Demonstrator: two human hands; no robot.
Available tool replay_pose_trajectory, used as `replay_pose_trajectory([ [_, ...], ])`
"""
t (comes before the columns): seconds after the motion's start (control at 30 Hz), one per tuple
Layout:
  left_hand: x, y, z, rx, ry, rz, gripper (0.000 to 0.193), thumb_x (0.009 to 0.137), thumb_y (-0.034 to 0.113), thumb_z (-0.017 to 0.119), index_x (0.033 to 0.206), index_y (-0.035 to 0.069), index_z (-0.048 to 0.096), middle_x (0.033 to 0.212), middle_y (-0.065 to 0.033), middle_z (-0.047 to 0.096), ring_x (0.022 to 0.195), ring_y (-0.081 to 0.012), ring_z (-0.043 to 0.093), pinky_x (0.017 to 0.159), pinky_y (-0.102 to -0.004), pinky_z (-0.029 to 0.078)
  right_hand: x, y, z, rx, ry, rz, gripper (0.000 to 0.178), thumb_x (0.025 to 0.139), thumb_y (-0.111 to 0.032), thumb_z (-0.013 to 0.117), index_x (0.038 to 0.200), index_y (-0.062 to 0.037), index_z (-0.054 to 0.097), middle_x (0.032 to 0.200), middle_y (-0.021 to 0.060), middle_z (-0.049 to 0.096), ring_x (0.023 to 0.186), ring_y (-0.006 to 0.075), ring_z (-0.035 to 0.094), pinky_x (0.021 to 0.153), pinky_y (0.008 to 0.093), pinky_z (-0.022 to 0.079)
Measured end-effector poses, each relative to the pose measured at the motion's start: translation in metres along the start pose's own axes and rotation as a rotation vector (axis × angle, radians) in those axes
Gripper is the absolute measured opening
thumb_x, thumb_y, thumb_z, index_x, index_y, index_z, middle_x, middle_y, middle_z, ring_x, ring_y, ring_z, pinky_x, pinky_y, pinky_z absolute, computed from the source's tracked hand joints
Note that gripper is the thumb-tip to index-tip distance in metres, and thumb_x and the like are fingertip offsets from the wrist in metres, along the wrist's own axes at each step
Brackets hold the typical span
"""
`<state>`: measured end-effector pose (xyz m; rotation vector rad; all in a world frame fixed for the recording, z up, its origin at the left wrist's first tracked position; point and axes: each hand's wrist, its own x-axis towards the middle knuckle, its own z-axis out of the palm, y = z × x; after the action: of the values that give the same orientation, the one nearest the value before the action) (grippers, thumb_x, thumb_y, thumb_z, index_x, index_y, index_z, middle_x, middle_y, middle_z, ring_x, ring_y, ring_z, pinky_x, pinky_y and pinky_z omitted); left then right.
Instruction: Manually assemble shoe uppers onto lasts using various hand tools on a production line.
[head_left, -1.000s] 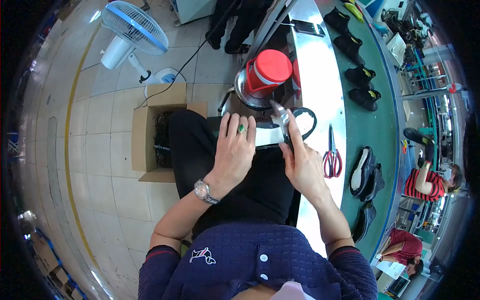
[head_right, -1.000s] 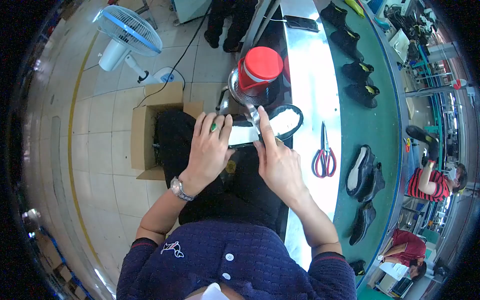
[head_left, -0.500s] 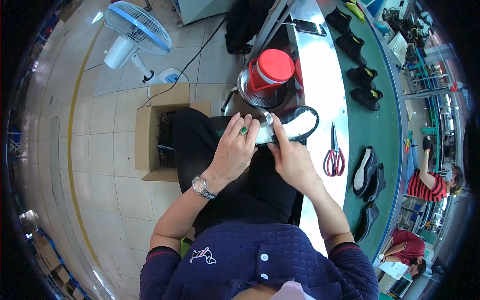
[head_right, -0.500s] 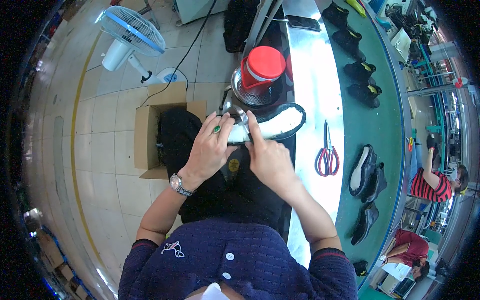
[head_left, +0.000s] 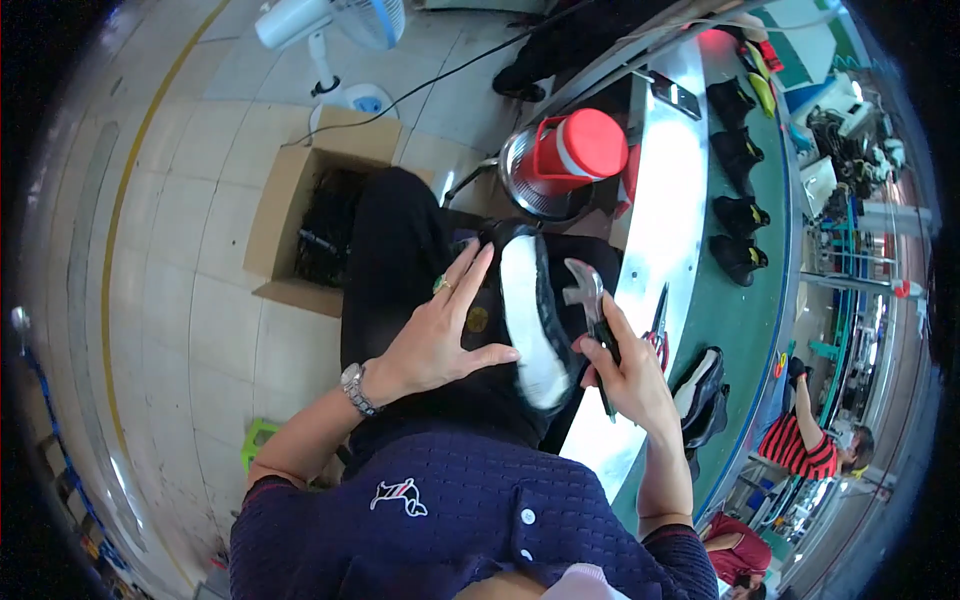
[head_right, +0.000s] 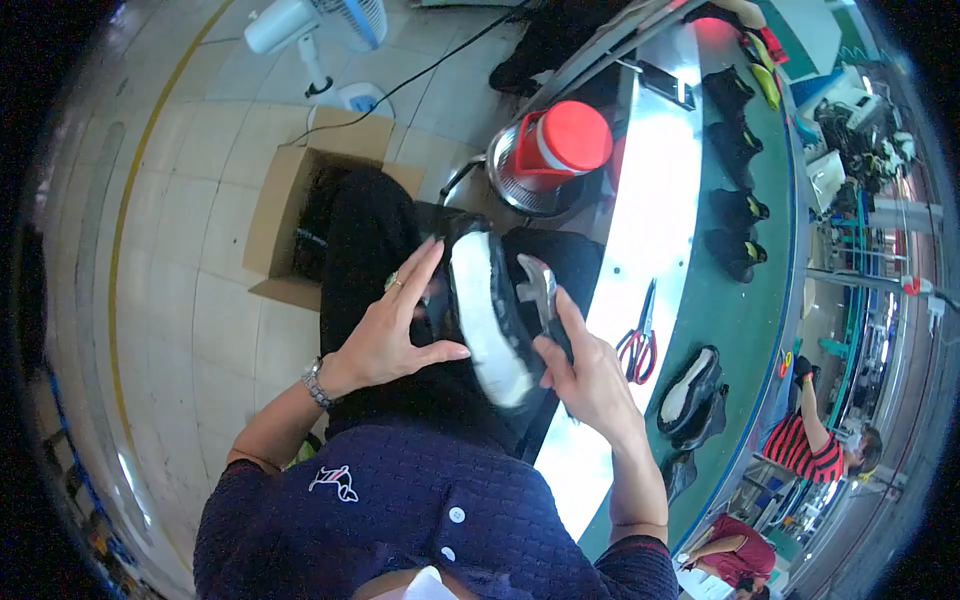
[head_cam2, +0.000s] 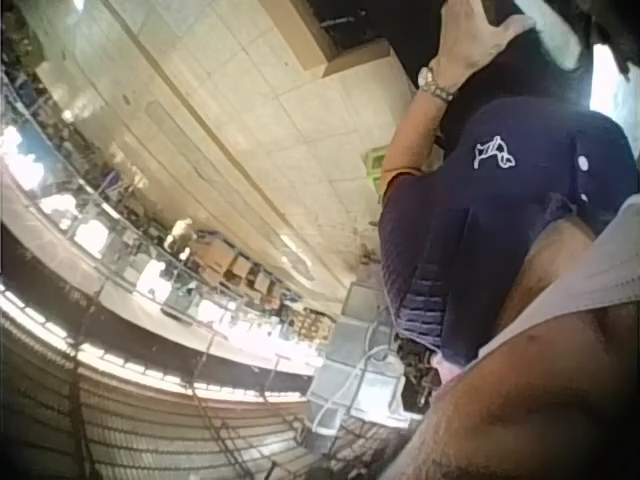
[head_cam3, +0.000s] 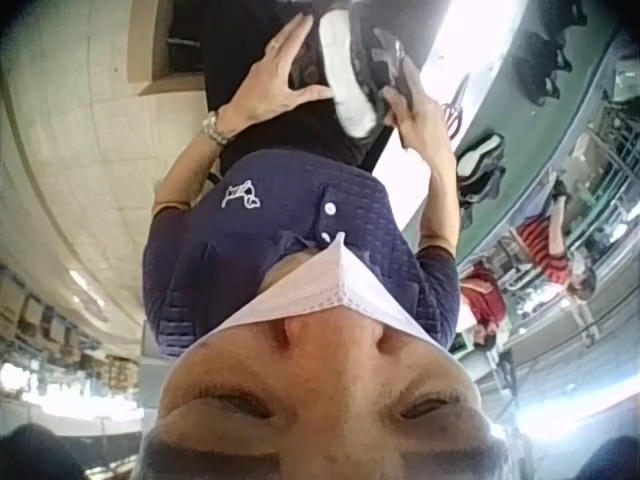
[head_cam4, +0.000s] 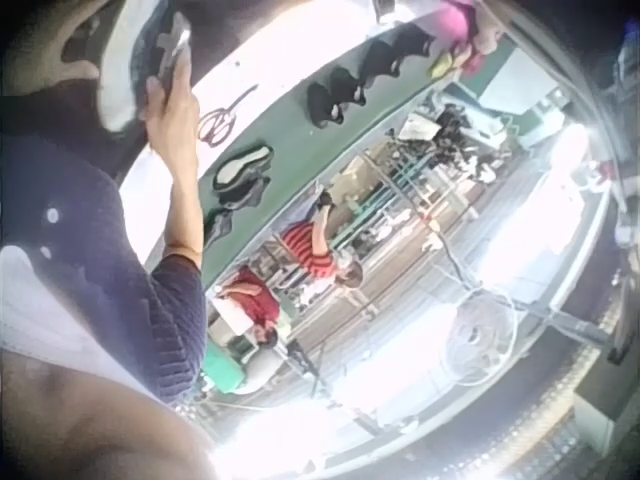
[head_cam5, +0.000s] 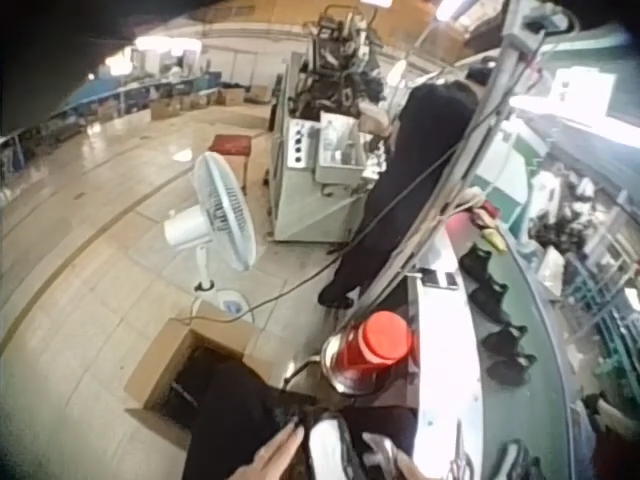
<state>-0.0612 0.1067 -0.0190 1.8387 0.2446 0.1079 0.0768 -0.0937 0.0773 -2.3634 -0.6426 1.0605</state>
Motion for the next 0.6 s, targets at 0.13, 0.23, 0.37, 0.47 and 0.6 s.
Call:
replay_pose_trajectory([
  [0.13,-0.020,-0.013,-0.003,0.145,0.072,-0.106,0.075,0.086,0.048,0.066,0.133,-0.007,0.046,0.122,-0.0241,0.055,0.106,-0.0368,0.060,0.086,-0.0383,0.050,-0.002,-0.008,0.010,-0.005,-0.128,-0.200,0.060,0.095,-0.012,0.057,0.148,-0.0086,0.029,0.095,0.0160,0.068,0.072,0.0273,0.070,0.066,0.0388,0.055],
  [0.23,-0.016,-0.021,-0.014,0.282,0.299,0.067,0.036,0.093,0.029,0.061,0.102,-0.006,0.063,0.081,-0.0159,0.065,0.070,-0.0303,0.066,0.060,-0.0363,0.052,0.009,-0.015,0.014,-0.195,-0.171,-0.399,0.061,0.095,-0.013,0.056,0.149,-0.0149,0.027,0.100,0.0196,0.067,0.076,0.0322,0.070,0.067,0.0417,0.055],
  [0.37,-0.020,-0.022,-0.006,0.547,0.312,0.154,0.024,0.095,0.021,0.058,0.086,-0.002,0.061,0.068,-0.0140,0.061,0.057,-0.0265,0.063,0.049,-0.0344,0.049,0.016,-0.041,0.015,-0.287,-0.368,-0.282,0.064,0.094,-0.012,0.057,0.150,-0.0166,0.025,0.103,0.0251,0.065,0.072,0.0355,0.068,0.065,0.0440,0.055],
  [0.47,-0.028,-0.027,-0.012,0.299,0.200,0.146,0.025,0.095,0.020,0.057,0.095,-0.005,0.062,0.072,-0.0166,0.064,0.059,-0.0269,0.065,0.051,-0.0347,0.051,0.018,-0.058,0.013,-0.367,-0.375,-0.353,0.065,0.093,-0.010,0.057,0.150,-0.0143,0.025,0.098,0.0249,0.065,0.071,0.0351,0.068,0.065,0.0431,0.055],
  [0.6,-0.030,-0.034,-0.008,0.482,0.168,0.283,0.028,0.095,0.021,0.057,0.098,-0.007,0.062,0.075,-0.0174,0.066,0.062,-0.0269,0.066,0.053,-0.0339,0.053,0.020,-0.063,0.016,-0.513,-0.382,-0.436,0.066,0.093,-0.008,0.057,0.150,-0.0125,0.024,0.092,0.0232,0.064,0.069,0.0346,0.067,0.061,0.0420,0.056],
])
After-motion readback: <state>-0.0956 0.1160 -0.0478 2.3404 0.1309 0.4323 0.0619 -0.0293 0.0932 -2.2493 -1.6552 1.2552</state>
